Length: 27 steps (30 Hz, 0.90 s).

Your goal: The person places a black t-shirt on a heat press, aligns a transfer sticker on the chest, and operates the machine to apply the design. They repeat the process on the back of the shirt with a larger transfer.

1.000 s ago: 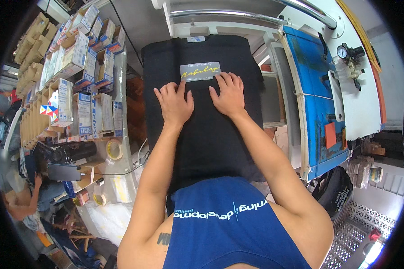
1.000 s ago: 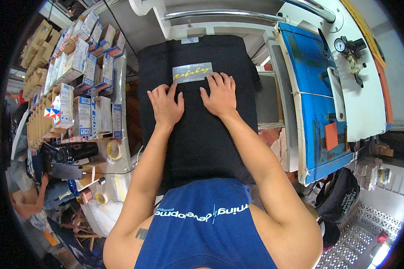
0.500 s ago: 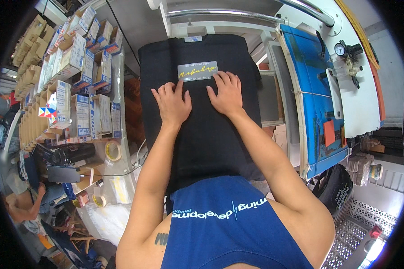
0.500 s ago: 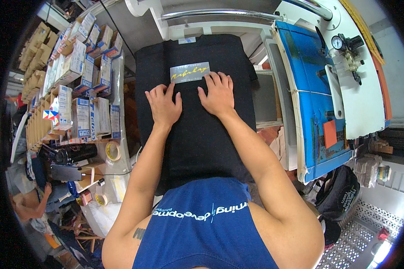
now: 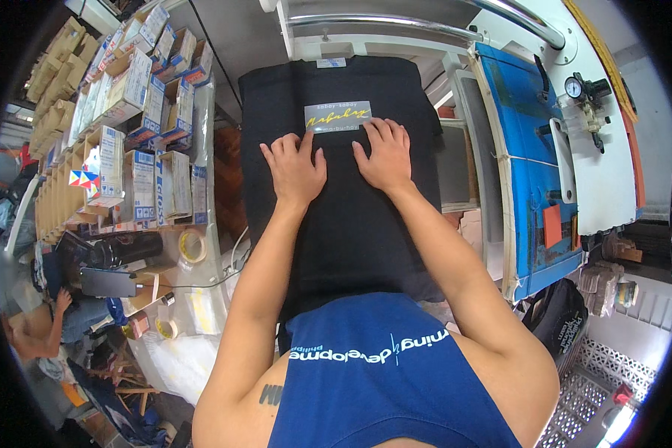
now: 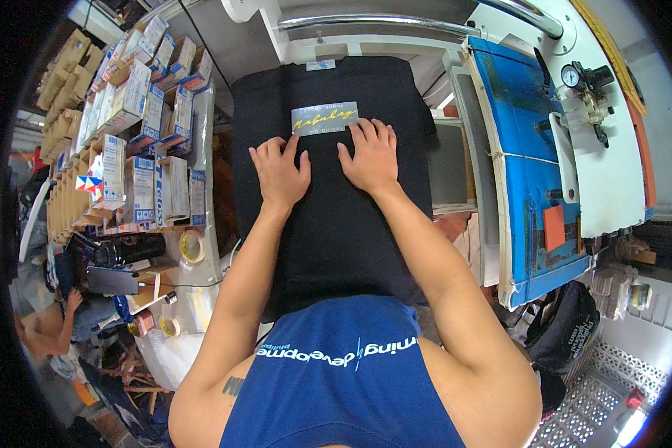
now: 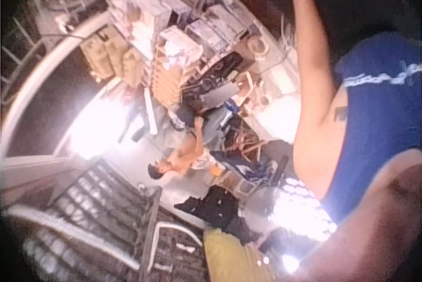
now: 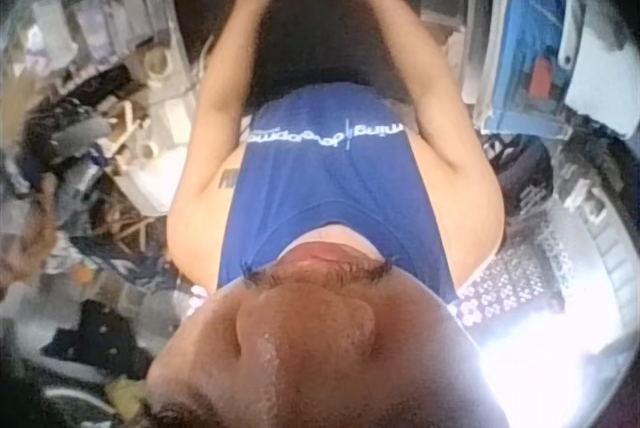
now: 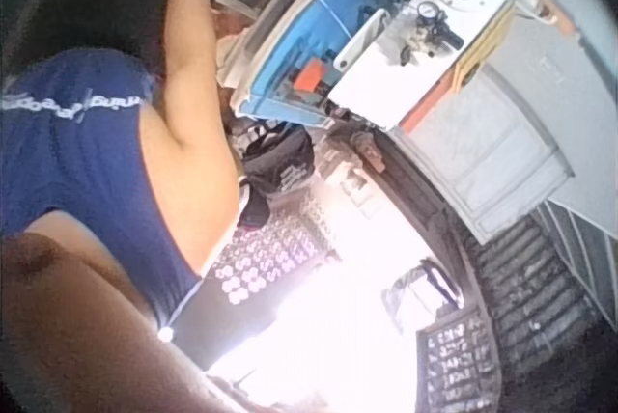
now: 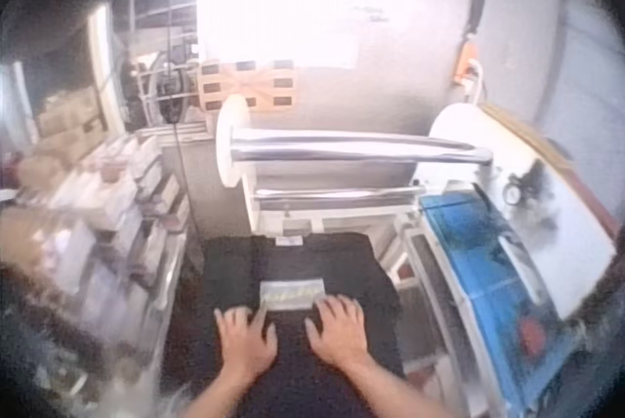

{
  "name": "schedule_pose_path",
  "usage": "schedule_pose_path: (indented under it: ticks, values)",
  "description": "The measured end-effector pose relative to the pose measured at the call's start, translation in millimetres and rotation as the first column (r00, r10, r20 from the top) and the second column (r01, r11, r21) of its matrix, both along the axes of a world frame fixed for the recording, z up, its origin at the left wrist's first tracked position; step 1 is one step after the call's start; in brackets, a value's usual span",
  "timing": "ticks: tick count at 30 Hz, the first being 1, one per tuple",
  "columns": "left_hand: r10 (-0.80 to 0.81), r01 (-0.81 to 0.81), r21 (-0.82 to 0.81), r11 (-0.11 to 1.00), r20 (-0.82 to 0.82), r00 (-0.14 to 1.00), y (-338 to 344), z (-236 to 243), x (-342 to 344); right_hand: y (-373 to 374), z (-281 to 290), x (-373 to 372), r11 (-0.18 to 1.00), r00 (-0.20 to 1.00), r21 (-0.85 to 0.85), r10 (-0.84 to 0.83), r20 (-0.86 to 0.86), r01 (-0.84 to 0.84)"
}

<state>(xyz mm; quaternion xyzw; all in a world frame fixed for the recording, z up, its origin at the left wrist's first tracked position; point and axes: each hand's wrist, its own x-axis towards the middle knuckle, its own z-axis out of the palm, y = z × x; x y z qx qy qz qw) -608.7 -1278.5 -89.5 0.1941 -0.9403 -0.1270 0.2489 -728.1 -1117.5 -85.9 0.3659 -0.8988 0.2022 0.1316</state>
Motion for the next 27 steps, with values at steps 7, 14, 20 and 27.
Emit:
schedule_pose_path:
  ticks: [7,14,20,27]
  values:
    - [0.009,-0.008,-0.025,1.000,0.039,0.999,0,3,-1,0,3,-1,1.000,1.000,0.006,-0.013,0.001,0.013]
    - [0.044,-0.033,-0.052,0.998,0.236,0.971,-17,17,-32,-15,18,-32,0.985,0.982,0.166,-0.070,0.177,0.040]
    - [0.304,-0.264,0.220,0.939,-0.177,0.936,-110,4,-1,56,22,-99,0.936,0.943,-0.143,-0.305,0.134,0.323]
    - [0.142,0.004,0.814,-0.581,0.096,0.985,-141,-61,70,110,-21,-97,0.596,-0.251,-0.100,0.476,0.843,0.796]
